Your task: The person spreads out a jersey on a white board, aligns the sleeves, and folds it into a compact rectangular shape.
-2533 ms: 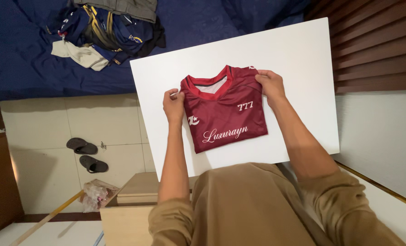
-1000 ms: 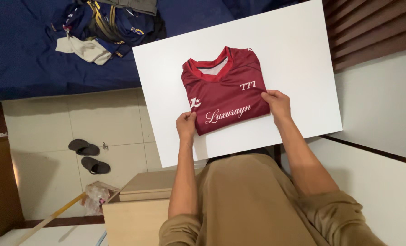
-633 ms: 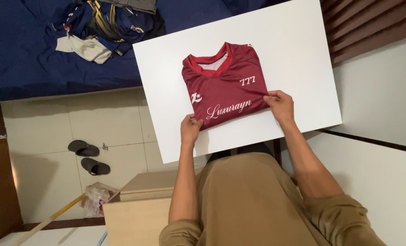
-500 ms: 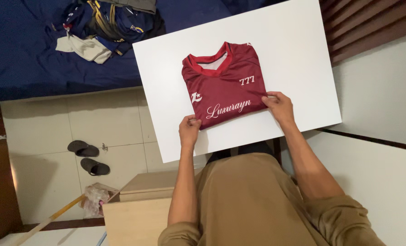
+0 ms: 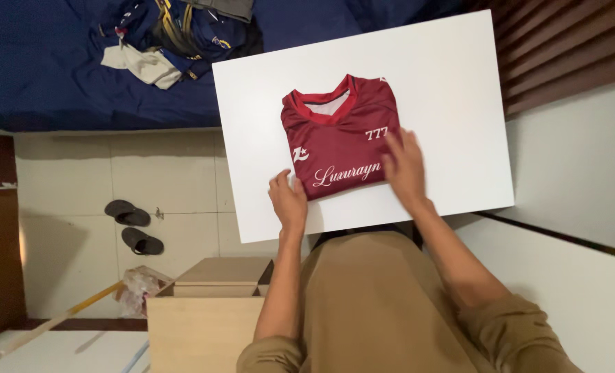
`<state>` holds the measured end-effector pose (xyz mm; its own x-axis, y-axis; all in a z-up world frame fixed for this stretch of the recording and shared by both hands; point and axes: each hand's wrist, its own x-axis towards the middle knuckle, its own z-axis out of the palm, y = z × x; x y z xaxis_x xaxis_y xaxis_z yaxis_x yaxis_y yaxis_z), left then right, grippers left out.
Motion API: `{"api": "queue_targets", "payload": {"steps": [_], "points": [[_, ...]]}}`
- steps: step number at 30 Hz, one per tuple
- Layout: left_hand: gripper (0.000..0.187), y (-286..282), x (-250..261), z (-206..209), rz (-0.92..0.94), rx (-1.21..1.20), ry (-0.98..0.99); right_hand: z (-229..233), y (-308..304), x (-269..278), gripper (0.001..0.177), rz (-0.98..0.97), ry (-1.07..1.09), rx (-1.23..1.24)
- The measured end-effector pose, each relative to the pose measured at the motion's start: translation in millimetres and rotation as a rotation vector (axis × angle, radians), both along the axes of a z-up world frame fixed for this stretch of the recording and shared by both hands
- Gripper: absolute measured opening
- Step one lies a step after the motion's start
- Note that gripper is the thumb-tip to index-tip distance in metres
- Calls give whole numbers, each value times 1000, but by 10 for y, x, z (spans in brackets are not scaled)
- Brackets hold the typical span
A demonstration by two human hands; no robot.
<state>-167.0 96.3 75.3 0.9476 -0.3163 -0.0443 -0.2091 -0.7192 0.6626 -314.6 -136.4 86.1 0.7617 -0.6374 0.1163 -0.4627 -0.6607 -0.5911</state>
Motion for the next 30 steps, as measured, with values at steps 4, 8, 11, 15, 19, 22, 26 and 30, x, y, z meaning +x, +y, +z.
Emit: {"api": "queue_targets", "payload": {"steps": [4, 8, 11, 15, 19, 22, 26, 30], "points": [[48, -434, -58, 201, -259, 48, -250, 45, 84, 333, 58, 131, 166, -66], [59, -784, -97, 17, -355, 209, -353, -85, 45, 579, 62, 197, 197, -226], [64, -937, -47, -203, -320, 273, -312, -192, -107, 670, 63, 233, 229, -288], [65, -945, -45, -344, -295, 338, -283, -326, -287, 669, 66, 267, 243, -265], [64, -935, -75, -330, -267, 333, -230, -390, -365, 658, 67, 306, 237, -248], [64, -969, -62, -327, -260, 356, -195, -413, -396, 683, 67, 324, 230, -245], [63, -994, -59, -325, -237, 340, -199, -411, -485, 754, 66, 381, 229, -221], [59, -1008, 15, -210, -152, 185, -180, -257, -657, 768, 60, 464, 231, -111]]}}
